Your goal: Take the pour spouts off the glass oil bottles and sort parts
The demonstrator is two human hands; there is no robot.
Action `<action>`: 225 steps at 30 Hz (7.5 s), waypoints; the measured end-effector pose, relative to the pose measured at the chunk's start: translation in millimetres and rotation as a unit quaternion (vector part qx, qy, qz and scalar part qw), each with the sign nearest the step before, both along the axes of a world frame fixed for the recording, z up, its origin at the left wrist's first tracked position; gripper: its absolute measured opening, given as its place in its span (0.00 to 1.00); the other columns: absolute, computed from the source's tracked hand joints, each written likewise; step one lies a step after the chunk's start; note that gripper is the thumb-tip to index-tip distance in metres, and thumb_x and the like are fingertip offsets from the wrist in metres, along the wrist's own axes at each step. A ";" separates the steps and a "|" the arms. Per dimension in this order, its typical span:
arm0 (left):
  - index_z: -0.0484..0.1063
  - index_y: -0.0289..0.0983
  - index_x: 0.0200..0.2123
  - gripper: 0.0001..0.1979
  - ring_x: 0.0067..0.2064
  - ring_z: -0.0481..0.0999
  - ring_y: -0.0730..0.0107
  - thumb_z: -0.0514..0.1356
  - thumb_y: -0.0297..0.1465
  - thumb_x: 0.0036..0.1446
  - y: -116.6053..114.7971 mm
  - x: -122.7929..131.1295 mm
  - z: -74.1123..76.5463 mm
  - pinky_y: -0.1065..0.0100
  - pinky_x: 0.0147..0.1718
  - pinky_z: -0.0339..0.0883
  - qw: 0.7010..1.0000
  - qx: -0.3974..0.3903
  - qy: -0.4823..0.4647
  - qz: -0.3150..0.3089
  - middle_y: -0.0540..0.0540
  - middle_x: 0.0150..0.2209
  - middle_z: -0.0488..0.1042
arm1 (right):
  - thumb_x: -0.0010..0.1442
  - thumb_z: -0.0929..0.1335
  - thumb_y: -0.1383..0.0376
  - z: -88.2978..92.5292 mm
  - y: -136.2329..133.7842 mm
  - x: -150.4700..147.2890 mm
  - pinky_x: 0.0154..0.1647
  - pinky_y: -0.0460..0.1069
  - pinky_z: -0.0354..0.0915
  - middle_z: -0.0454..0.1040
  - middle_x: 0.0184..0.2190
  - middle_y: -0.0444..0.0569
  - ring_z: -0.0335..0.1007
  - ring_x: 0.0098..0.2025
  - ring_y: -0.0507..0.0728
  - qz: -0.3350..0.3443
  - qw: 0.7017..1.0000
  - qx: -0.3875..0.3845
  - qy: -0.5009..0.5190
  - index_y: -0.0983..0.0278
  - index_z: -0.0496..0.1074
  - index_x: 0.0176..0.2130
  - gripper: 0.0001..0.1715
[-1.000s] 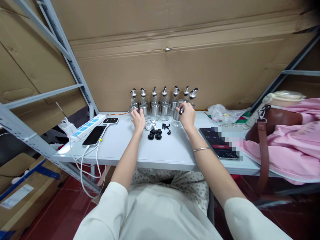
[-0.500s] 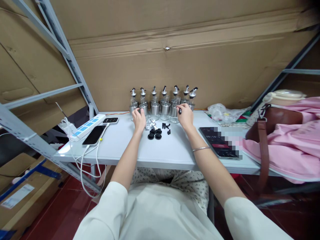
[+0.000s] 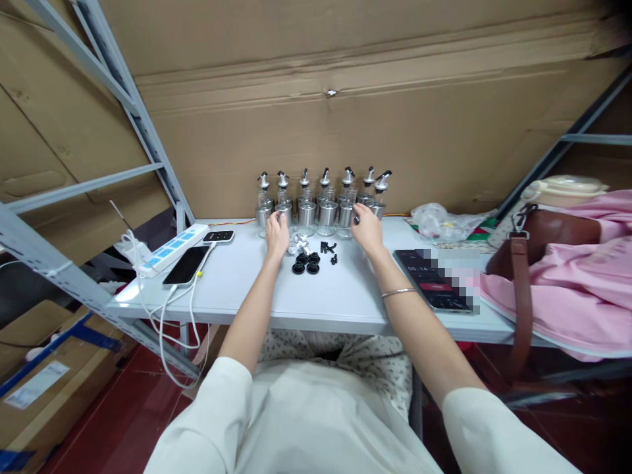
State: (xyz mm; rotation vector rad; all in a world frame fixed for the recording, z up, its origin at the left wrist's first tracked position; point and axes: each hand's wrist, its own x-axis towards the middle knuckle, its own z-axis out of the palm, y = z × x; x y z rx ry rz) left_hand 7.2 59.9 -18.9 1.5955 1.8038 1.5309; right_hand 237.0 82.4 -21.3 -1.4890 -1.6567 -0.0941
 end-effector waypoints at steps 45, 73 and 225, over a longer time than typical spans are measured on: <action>0.63 0.38 0.36 0.12 0.29 0.70 0.71 0.61 0.32 0.49 -33.5 34.8 7.9 0.70 0.32 0.61 0.947 0.111 0.218 -0.209 0.52 0.27 0.69 | 0.52 0.67 0.47 16.5 -29.8 -49.8 0.29 0.48 0.55 0.63 0.22 0.43 0.58 0.25 0.51 0.237 0.965 0.023 0.105 0.63 0.69 0.23 0.22; 0.75 0.37 0.40 0.13 0.40 0.78 0.57 0.59 0.37 0.55 -28.9 33.8 3.2 0.64 0.41 0.64 0.915 0.039 0.374 -0.145 0.43 0.36 0.80 | 0.70 0.53 0.61 22.0 -48.4 -58.2 0.28 0.49 0.46 0.79 0.33 0.52 0.73 0.35 0.57 0.105 0.950 -0.046 -0.291 0.66 0.73 0.36 0.26; 0.68 0.38 0.30 0.10 0.30 0.73 0.67 0.59 0.39 0.55 -30.0 29.3 5.8 0.70 0.30 0.55 0.945 0.064 0.291 -0.131 0.48 0.26 0.74 | 0.60 0.66 0.55 23.1 -28.1 -37.9 0.25 0.42 0.59 0.69 0.22 0.44 0.62 0.24 0.47 0.345 0.860 -0.270 0.263 0.68 0.72 0.30 0.18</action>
